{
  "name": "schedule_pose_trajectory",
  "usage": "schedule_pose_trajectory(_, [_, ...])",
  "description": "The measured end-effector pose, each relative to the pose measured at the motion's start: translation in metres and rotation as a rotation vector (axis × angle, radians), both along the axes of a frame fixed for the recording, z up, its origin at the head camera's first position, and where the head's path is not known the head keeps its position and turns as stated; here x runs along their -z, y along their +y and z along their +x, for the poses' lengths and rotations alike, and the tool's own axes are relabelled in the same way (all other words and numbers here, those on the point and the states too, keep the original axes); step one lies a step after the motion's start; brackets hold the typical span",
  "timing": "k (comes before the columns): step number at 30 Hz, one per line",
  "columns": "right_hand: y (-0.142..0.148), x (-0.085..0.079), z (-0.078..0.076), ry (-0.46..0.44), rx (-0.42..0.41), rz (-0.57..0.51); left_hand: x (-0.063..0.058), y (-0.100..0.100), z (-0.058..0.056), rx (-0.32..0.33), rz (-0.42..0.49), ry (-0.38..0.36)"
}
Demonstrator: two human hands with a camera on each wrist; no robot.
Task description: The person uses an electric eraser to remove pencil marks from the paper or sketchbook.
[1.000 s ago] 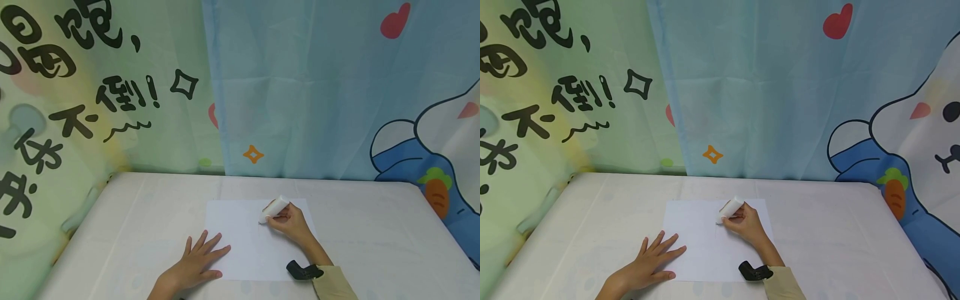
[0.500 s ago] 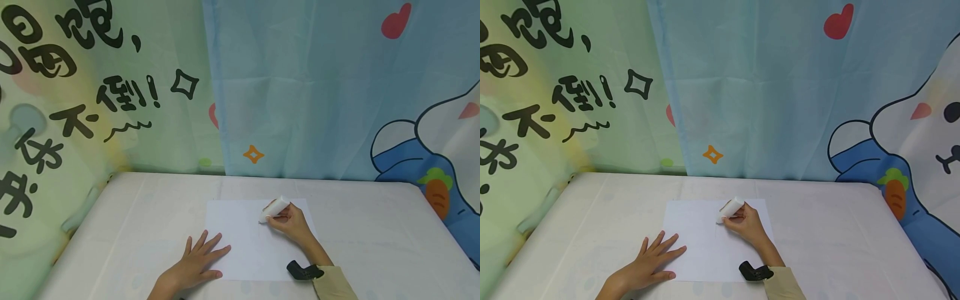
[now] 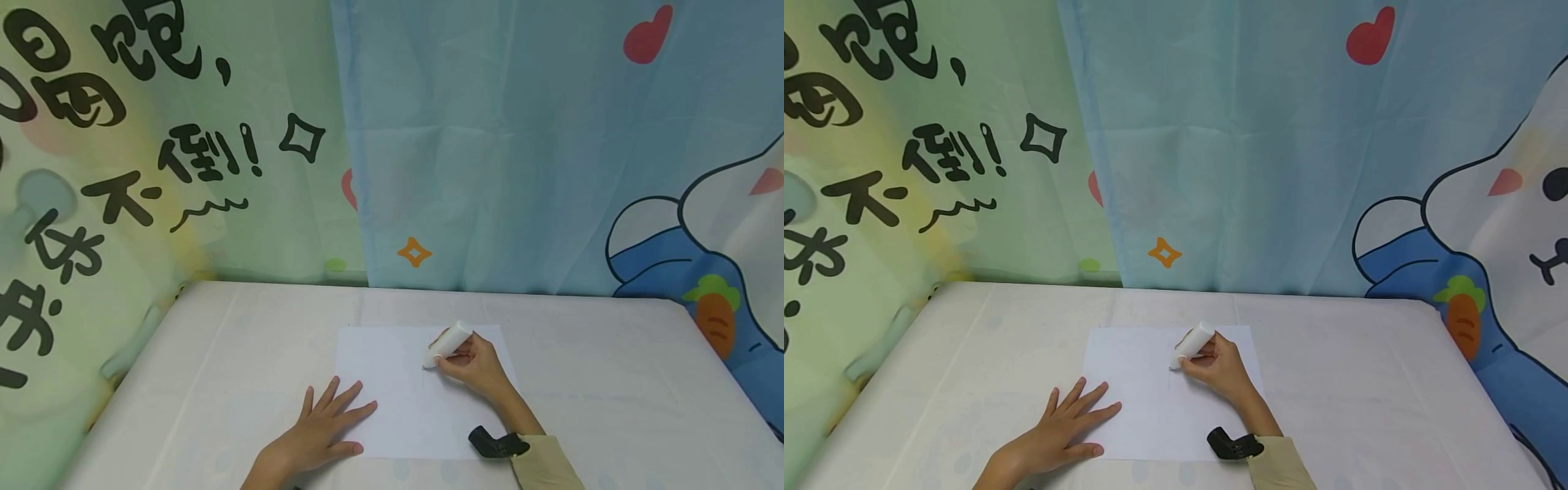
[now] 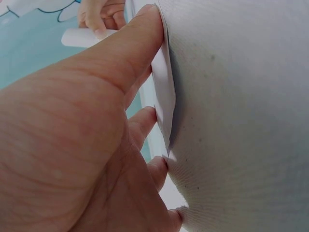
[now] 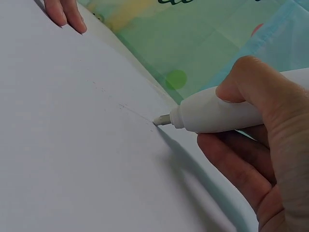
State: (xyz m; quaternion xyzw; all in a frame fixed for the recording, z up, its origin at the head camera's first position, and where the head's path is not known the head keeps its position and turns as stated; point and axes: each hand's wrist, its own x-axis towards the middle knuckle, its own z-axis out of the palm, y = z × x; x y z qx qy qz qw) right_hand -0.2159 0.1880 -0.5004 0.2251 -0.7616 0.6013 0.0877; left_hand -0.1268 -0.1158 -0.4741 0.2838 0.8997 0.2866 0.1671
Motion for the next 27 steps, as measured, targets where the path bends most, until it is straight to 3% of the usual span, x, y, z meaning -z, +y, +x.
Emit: schedule_pose_trajectory(27, [-0.0002,0.0010,-0.0005,0.002,0.027,0.011,0.0014,-0.0009,0.0008,0.005,0.005,0.011])
